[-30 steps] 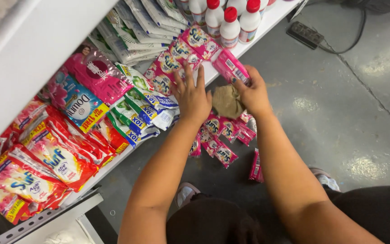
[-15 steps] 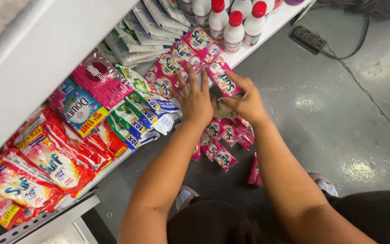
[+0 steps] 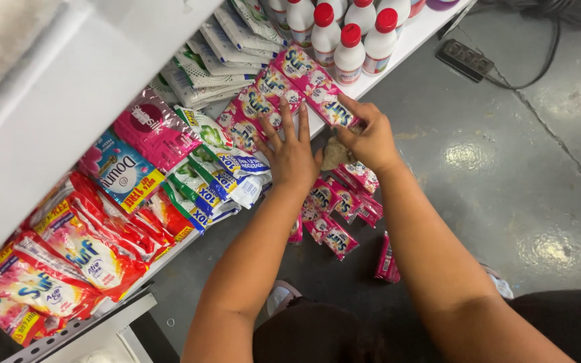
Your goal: Wiping and organizing detergent sachets on a store shelf.
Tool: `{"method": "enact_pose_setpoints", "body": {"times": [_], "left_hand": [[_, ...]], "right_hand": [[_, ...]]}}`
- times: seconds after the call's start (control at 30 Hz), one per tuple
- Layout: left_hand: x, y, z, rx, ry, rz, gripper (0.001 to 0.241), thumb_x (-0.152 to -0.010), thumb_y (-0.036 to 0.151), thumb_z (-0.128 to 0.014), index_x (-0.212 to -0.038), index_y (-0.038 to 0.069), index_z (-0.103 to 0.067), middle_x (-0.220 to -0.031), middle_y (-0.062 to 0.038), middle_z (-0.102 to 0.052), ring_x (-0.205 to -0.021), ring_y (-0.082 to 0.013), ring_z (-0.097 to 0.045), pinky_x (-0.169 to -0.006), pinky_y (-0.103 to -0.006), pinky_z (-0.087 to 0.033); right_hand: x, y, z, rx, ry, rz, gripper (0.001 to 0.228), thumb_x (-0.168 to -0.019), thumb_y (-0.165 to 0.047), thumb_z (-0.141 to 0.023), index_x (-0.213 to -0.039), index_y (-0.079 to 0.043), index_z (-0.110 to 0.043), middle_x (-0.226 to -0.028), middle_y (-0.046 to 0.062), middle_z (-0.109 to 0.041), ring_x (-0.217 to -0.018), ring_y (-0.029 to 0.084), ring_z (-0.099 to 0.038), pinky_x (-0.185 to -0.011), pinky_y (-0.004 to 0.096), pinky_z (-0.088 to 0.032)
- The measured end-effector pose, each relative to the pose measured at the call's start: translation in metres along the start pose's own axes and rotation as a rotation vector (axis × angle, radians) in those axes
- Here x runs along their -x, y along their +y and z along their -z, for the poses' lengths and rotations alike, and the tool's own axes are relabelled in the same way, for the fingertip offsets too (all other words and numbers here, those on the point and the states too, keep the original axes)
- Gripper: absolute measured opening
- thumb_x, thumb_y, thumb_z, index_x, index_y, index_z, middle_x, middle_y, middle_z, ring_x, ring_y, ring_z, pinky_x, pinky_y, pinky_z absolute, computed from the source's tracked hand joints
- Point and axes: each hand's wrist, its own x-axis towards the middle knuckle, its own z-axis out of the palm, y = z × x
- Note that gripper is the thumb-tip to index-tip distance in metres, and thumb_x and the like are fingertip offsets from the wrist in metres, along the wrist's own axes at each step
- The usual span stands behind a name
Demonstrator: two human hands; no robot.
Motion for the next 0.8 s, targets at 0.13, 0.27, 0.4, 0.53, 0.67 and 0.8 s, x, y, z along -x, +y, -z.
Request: {"method": "enact_pose_setpoints", "body": {"times": [0.13,0.27,0.4,0.53,0.67,0.8], "left_hand": [[-0.004,-0.004,-0.002,-0.016,0.005,0.010,0.105,-0.092,0.041,-0.076,-0.168,0.020,-0.008,-0.172,-0.016,0.011,-0.150,-0.0613,0.011,-0.114,-0.0817,-0.010],[-0.007,-0.007,-0.005,-0.018,0.022,0.007,0.107,-0.091,0.042,-0.078,-0.169,0.021,-0.007,-0.172,-0.015,0.011,-0.150,-0.0609,0.011,-0.115,-0.0809,-0.007],[-0.002,-0.008,-0.005,-0.035,0.038,0.002,0.109,-0.091,0.044,-0.079,-0.169,0.020,-0.007,-0.172,-0.016,0.010,-0.150,-0.0609,0.010,-0.116,-0.0803,-0.008],[0.010,-0.005,-0.016,-0.074,0.080,0.001,0.116,-0.085,0.049,-0.081,-0.166,0.009,-0.008,-0.171,-0.024,0.002,-0.155,-0.0531,0.005,-0.123,-0.0677,-0.008],[0.017,-0.005,-0.026,-0.109,0.061,-0.008,0.119,-0.085,0.059,-0.078,-0.163,-0.002,-0.010,-0.169,-0.030,-0.002,-0.158,-0.0465,0.001,-0.129,-0.0550,-0.006],[0.013,-0.005,-0.018,-0.063,0.039,-0.007,0.119,-0.086,0.058,-0.076,-0.163,-0.002,-0.009,-0.168,-0.031,0.001,-0.157,-0.0481,0.003,-0.129,-0.0561,-0.005]], "right_hand": [[-0.006,-0.003,-0.004,0.014,-0.021,0.002,0.068,-0.078,-0.013,-0.086,-0.142,-0.028,-0.067,-0.107,0.015,-0.065,-0.097,0.031,-0.068,-0.092,0.039,-0.052],[-0.008,-0.007,-0.004,0.059,-0.030,-0.036,0.069,-0.077,-0.017,-0.087,-0.141,-0.031,-0.067,-0.106,0.013,-0.066,-0.094,0.029,-0.068,-0.089,0.039,-0.053],[-0.011,-0.033,0.015,0.283,-0.200,-0.094,0.082,-0.073,-0.028,-0.089,-0.148,-0.040,-0.058,-0.111,0.015,-0.066,-0.106,0.041,-0.067,-0.093,0.051,-0.053],[-0.021,-0.041,0.019,0.468,-0.291,-0.183,0.076,-0.081,-0.032,-0.081,-0.150,-0.048,-0.052,-0.112,0.013,-0.068,-0.110,0.042,-0.066,-0.098,0.053,-0.052],[-0.025,-0.046,0.021,0.516,-0.350,-0.203,0.076,-0.083,-0.033,-0.079,-0.151,-0.050,-0.050,-0.118,0.016,-0.068,-0.116,0.042,-0.064,-0.100,0.054,-0.051],[-0.032,-0.055,0.020,0.522,-0.382,-0.227,0.077,-0.084,-0.033,-0.077,-0.152,-0.050,-0.046,-0.120,0.016,-0.066,-0.119,0.041,-0.062,-0.102,0.054,-0.051]]}}
